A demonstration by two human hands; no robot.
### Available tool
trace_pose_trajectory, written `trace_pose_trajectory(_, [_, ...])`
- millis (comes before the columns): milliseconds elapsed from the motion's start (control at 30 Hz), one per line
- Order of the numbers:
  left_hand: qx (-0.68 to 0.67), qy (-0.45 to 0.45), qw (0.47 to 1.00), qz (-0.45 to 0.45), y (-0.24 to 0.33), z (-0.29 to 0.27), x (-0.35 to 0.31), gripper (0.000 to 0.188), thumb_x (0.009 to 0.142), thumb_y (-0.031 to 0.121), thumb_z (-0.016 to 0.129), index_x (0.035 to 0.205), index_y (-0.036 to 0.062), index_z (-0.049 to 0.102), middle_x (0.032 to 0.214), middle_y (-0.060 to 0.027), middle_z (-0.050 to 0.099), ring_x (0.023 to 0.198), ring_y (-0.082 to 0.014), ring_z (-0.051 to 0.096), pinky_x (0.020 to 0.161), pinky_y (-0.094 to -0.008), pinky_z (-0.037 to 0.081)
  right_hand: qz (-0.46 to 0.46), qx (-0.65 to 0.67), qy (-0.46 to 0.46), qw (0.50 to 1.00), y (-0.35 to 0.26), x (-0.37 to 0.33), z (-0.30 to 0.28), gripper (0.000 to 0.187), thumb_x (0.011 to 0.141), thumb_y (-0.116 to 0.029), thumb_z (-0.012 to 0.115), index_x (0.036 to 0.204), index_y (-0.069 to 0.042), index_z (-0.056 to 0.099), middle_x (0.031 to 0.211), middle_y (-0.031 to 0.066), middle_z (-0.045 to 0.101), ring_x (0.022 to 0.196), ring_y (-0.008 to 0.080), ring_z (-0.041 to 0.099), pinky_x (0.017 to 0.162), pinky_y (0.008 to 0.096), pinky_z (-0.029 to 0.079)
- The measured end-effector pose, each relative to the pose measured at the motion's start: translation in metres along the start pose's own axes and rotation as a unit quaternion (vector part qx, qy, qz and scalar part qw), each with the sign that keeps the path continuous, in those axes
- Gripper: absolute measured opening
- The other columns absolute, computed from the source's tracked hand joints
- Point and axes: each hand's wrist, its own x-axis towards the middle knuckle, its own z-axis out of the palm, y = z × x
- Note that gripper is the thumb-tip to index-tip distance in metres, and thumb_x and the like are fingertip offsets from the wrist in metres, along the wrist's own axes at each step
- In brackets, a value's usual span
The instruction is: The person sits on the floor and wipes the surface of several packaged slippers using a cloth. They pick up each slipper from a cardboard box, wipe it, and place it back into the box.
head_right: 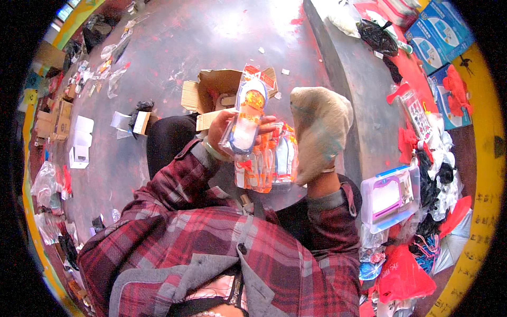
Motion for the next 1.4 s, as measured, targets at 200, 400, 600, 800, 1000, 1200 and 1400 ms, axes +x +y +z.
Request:
trace_pose_trajectory(200, [0.010,0.039,0.998,0.045,-0.001,0.023,0.009,0.057,0.090,0.046,0.042,0.126,0.0012,0.041,0.119,-0.0165,0.053,0.103,-0.0280,0.057,0.088,-0.0422,0.048,-0.151,-0.121,0.229,0.954,-0.128,0.088,0.017,0.051,0.084,-0.025,0.054,0.128,-0.004,0.038,0.130,0.0133,0.040,0.121,0.0269,0.037,0.104,0.0388,0.027])
trace_pose_trajectory(400, [0.092,0.039,0.992,0.078,-0.010,0.002,0.012,0.058,0.094,0.047,0.033,0.132,0.0035,0.036,0.131,-0.0179,0.044,0.109,-0.0280,0.053,0.095,-0.0402,0.042,0.069,0.447,0.004,0.892,-0.159,0.088,0.058,0.048,0.085,-0.026,0.051,0.129,-0.011,0.039,0.128,0.0117,0.042,0.123,0.0268,0.035,0.104,0.0436,0.023])
trace_pose_trajectory(600, [0.344,0.101,0.924,0.137,-0.019,-0.062,0.004,0.053,0.096,0.041,0.031,0.134,0.0032,0.034,0.131,-0.0147,0.044,0.115,-0.0242,0.049,0.099,-0.0371,0.038,-0.136,-0.245,0.080,0.957,-0.164,0.103,0.037,0.053,0.085,-0.041,0.047,0.129,-0.013,0.040,0.129,0.0078,0.043,0.124,0.0263,0.035,0.109,0.0459,0.013])
trace_pose_trajectory(800, [0.284,0.037,0.958,0.026,-0.027,-0.007,-0.004,0.045,0.099,0.030,0.028,0.132,0.0012,0.036,0.128,-0.0104,0.046,0.113,-0.0173,0.048,0.097,-0.0333,0.039,-0.046,-0.039,0.067,0.996,-0.136,0.103,0.038,0.052,0.089,-0.044,0.039,0.132,-0.014,0.035,0.126,0.0057,0.048,0.121,0.0233,0.040,0.111,0.0427,0.013])
trace_pose_trajectory(1000, [0.421,-0.028,0.906,0.029,-0.035,0.006,-0.002,0.048,0.098,0.035,0.029,0.133,0.0024,0.034,0.126,-0.0094,0.046,0.114,-0.0173,0.046,0.096,-0.0320,0.038,0.011,0.130,0.197,0.972,-0.107,0.115,0.037,0.046,0.089,-0.029,0.048,0.129,-0.008,0.039,0.127,0.0092,0.045,0.117,0.0221,0.043,0.103,0.0362,0.030])
trace_pose_trajectory(1200, [0.499,-0.049,0.862,0.076,-0.041,0.009,0.000,0.050,0.097,0.032,0.035,0.137,0.0033,0.027,0.127,-0.0064,0.044,0.113,-0.0150,0.042,0.095,-0.0307,0.036,0.056,-0.103,0.235,0.965,-0.072,0.143,0.005,0.016,0.086,-0.014,0.052,0.099,-0.006,0.055,0.096,0.0089,0.055,0.087,0.0202,0.053,0.078,0.0303,0.044])
trace_pose_trajectory(1400, [0.312,-0.005,0.950,0.017,-0.036,0.018,0.001,0.054,0.095,0.043,0.033,0.135,0.0065,0.032,0.125,-0.0097,0.046,0.108,-0.0187,0.047,0.092,-0.0335,0.039,0.066,0.455,0.218,0.861,-0.048,0.136,0.006,0.014,0.088,-0.016,0.047,0.090,-0.004,0.055,0.079,0.0059,0.057,0.068,0.0203,0.055,0.064,0.0293,0.047])
